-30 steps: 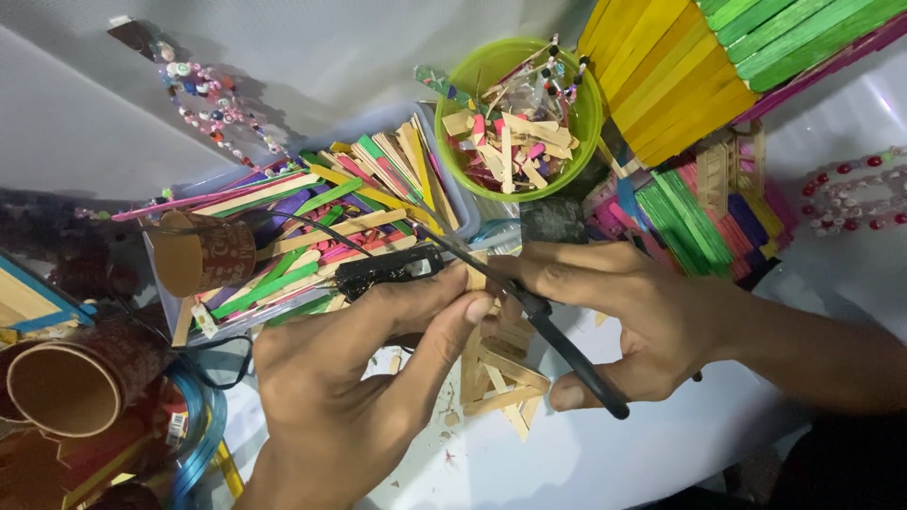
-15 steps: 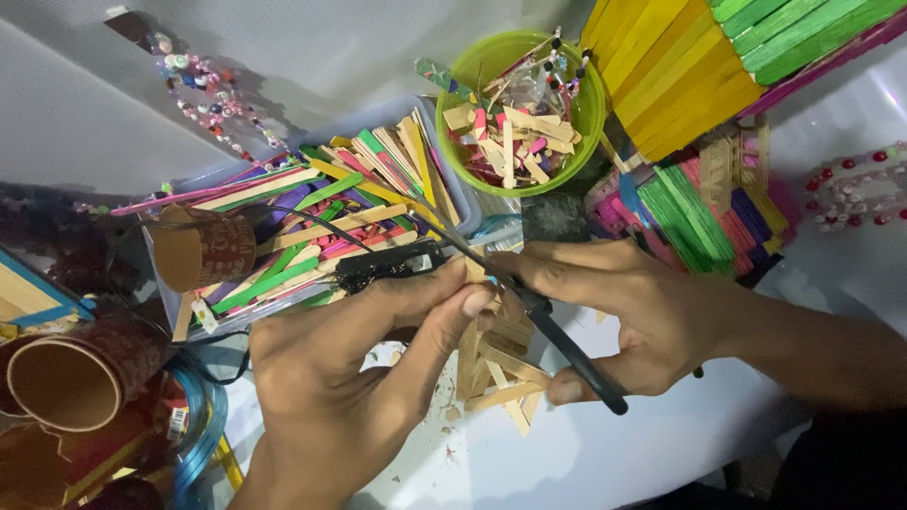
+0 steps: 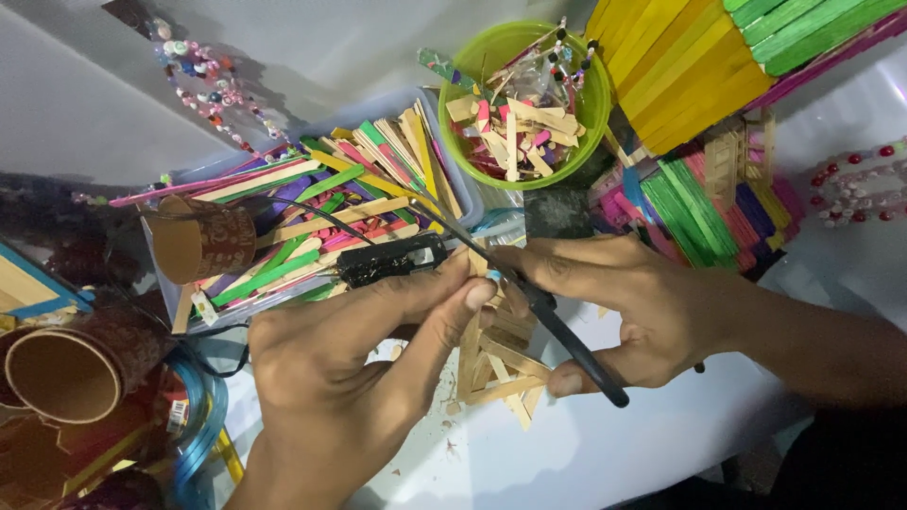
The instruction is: Cutting wooden popsicle sticks with scissors and assembling them into a miniature structure using a hot glue gun.
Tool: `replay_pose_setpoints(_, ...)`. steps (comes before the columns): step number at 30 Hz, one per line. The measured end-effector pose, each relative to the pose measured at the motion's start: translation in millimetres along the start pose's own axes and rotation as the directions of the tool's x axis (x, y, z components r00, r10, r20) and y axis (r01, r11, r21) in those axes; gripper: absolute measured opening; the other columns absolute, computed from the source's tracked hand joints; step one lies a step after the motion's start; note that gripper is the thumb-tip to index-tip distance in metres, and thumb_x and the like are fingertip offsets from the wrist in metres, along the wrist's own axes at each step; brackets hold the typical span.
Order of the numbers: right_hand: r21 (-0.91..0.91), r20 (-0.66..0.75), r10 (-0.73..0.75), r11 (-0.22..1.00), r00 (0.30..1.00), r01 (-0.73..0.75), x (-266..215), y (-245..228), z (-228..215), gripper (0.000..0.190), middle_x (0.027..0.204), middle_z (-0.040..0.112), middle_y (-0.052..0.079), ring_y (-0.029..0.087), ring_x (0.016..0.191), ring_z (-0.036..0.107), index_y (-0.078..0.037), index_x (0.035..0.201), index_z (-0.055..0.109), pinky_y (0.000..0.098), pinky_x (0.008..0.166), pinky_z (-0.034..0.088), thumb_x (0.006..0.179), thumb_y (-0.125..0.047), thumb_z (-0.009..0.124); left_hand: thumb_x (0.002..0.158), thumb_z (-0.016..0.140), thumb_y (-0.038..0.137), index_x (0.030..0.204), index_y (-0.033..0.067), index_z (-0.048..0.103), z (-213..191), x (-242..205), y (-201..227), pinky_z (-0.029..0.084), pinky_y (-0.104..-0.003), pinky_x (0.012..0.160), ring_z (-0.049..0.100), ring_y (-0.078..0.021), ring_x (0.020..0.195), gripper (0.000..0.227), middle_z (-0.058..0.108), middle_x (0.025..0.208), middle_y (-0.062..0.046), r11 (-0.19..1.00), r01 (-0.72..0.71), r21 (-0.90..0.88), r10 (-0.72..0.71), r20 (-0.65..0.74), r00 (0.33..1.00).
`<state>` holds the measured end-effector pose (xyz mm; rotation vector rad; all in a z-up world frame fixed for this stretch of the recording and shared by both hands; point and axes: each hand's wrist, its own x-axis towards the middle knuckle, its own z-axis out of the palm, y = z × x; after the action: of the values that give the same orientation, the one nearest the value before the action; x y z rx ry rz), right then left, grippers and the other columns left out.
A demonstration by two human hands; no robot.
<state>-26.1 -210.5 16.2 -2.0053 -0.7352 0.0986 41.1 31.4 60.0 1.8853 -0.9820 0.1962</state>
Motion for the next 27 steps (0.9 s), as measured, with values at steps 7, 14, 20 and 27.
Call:
replay_pose_setpoints(7, -0.002, 0.011, 0.034, 0.999, 0.999, -0.034, -1.1, 1.0, -0.4, 0.092, 0.117, 0.064, 0.011, 0.02, 0.095, 0.066, 0.006, 0.156, 0.032, 0.0325, 0.08, 0.053, 0.092, -0.047, 0.07, 0.086, 0.082, 0.005, 0.097, -0.0001, 0.077, -0.9, 0.8, 0.0, 0.066, -0.021, 0.069, 0.082, -0.0115, 0.075, 0.013, 0.081, 0.097, -0.01, 1.0, -0.001, -0.008, 0.001, 0.01, 1.0)
replay_pose_setpoints(14, -0.02, -0.008, 0.023, 1.0, 1.0, -0.023, -2.4, 2.6, 1.0, 0.092, 0.112, 0.064, 0.009, 0.018, 0.091, 0.066, 0.008, 0.154, 0.034, 0.031, 0.077, 0.053, 0.091, -0.049, 0.069, 0.086, 0.083, 0.006, 0.098, 0.0005, 0.078, -0.7, 0.2, -0.8, 0.066, -0.022, 0.068, 0.082, -0.0127, 0.079, 0.014, 0.081, 0.096, -0.01, 1.0, 0.001, 0.01, -0.001, 0.007, 1.0)
replay_pose_setpoints(20, -0.018, 0.003, 0.023, 1.0, 1.0, -0.023, -1.9, 2.4, 0.9, 0.092, 0.115, 0.065, 0.011, 0.019, 0.093, 0.068, 0.007, 0.155, 0.033, 0.0314, 0.078, 0.054, 0.092, -0.048, 0.07, 0.086, 0.083, 0.005, 0.096, -0.0004, 0.077, -1.3, 1.6, 0.9, 0.066, -0.022, 0.067, 0.082, -0.012, 0.076, 0.013, 0.081, 0.095, -0.01, 1.0, -0.009, 0.011, 0.009, 0.012, 1.0)
replay_pose_setpoints(27, -0.035, 0.006, 0.036, 0.999, 0.999, -0.036, 1.8, -1.3, -0.9, 0.088, 0.131, 0.065, 0.017, 0.024, 0.108, 0.07, 0.007, 0.152, 0.037, 0.0309, 0.086, 0.054, 0.091, -0.049, 0.067, 0.086, 0.082, 0.005, 0.096, -0.0006, 0.077, -3.0, 2.0, 1.4, 0.067, -0.022, 0.068, 0.082, -0.014, 0.08, 0.012, 0.081, 0.094, -0.011, 1.0, -0.001, -0.005, 0.001, 0.021, 1.0)
